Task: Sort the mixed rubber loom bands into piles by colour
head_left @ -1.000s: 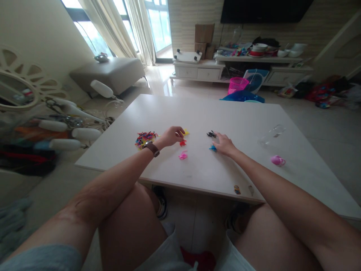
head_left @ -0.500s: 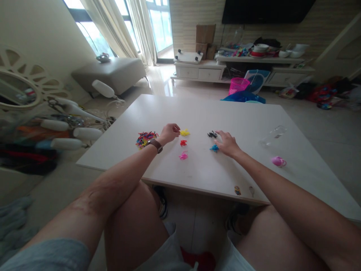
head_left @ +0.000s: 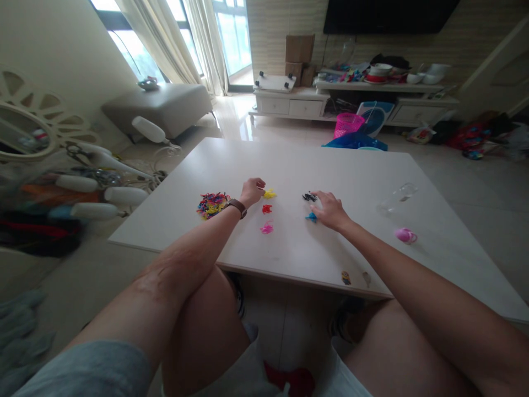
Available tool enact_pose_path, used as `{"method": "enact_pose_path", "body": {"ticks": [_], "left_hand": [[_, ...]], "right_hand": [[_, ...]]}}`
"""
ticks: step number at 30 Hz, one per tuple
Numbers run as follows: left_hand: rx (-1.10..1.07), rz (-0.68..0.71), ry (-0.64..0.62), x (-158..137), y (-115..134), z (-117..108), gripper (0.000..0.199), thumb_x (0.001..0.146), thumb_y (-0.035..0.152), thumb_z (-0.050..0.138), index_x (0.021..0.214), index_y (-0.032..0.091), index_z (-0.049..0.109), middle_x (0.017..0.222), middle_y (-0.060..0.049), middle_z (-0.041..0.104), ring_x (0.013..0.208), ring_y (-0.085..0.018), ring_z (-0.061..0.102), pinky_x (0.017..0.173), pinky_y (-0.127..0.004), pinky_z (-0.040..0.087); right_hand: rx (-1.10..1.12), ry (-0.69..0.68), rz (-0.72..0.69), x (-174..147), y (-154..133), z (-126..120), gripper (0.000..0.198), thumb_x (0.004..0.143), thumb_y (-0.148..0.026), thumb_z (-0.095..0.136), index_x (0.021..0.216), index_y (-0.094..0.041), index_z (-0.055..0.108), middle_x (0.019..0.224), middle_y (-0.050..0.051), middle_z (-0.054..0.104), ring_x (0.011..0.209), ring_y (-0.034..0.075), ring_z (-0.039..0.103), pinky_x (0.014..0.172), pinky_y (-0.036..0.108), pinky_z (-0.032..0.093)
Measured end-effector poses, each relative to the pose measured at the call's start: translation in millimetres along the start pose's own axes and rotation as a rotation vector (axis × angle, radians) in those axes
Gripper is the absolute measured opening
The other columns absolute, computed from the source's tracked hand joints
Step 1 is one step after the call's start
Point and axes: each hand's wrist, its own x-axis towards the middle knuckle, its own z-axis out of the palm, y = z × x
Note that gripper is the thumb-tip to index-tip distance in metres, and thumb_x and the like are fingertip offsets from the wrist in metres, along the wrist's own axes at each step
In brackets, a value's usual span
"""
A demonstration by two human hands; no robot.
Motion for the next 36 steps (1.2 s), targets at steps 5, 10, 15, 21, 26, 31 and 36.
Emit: {"method": "enact_pose_path", "body": {"ticks": [5,10,15,21,26,31,36], "left_hand": [[0.008,-0.005,0.02,0,-3,-11,0.023,0.062,0.004,0.073,0.081,0.016,0.07,0.086,-0.006,0.073,0.077,-0.017,0.068,0.069,-0.027,0.054],[-0.057,-0.027,0.005,1,-4,-14,0.022,0.062,0.003,0.071,0.081,0.015,0.07,0.079,-0.005,0.071,0.075,-0.016,0.068,0.066,-0.024,0.055],[-0.091,-0.007,-0.031,0,-3,-10,0.02,0.064,0.005,0.071,0.081,0.015,0.069,0.081,-0.006,0.073,0.077,-0.016,0.069,0.068,-0.025,0.055],[-0.133,-0.005,-0.063,-1,0,-7,0.019,0.066,0.005,0.069,0.082,0.015,0.07,0.084,-0.006,0.075,0.079,-0.016,0.069,0.071,-0.025,0.054],[-0.09,0.011,-0.032,0,0,-6,0.021,0.067,0.006,0.068,0.085,0.016,0.072,0.087,-0.006,0.076,0.078,-0.016,0.068,0.07,-0.025,0.053],[-0.025,0.003,0.002,0,-1,-6,0.02,0.064,0.007,0.071,0.082,0.017,0.072,0.086,-0.006,0.074,0.078,-0.017,0.067,0.069,-0.026,0.052],[-0.052,0.046,-0.015,-1,0,-7,0.019,0.065,0.006,0.07,0.08,0.017,0.071,0.083,-0.005,0.073,0.077,-0.017,0.067,0.072,-0.027,0.053]], "right_hand": [[0.008,0.028,-0.024,0,3,3,0.043,0.086,-0.032,0.054,0.128,-0.023,0.06,0.132,0.013,0.066,0.125,0.035,0.052,0.096,0.054,0.044],[0.004,0.019,-0.039,0,4,4,0.041,0.086,-0.032,0.054,0.125,-0.024,0.062,0.131,0.012,0.066,0.124,0.035,0.053,0.095,0.054,0.045],[0.007,0.023,-0.047,-1,5,5,0.04,0.085,-0.032,0.055,0.123,-0.024,0.064,0.129,0.012,0.068,0.122,0.036,0.053,0.094,0.055,0.046],[0.002,0.018,-0.05,-1,5,6,0.038,0.085,-0.032,0.055,0.121,-0.024,0.065,0.126,0.012,0.069,0.121,0.036,0.053,0.094,0.054,0.045],[-0.003,0.001,-0.051,-1,4,5,0.037,0.086,-0.032,0.055,0.12,-0.023,0.065,0.127,0.012,0.068,0.121,0.036,0.054,0.095,0.055,0.045],[0.001,-0.004,-0.052,-2,3,6,0.037,0.085,-0.031,0.055,0.12,-0.024,0.065,0.127,0.012,0.069,0.12,0.035,0.054,0.094,0.054,0.045],[0.009,-0.011,-0.052,-2,3,5,0.037,0.085,-0.031,0.055,0.119,-0.024,0.065,0.128,0.011,0.069,0.121,0.036,0.054,0.095,0.055,0.045]]}}
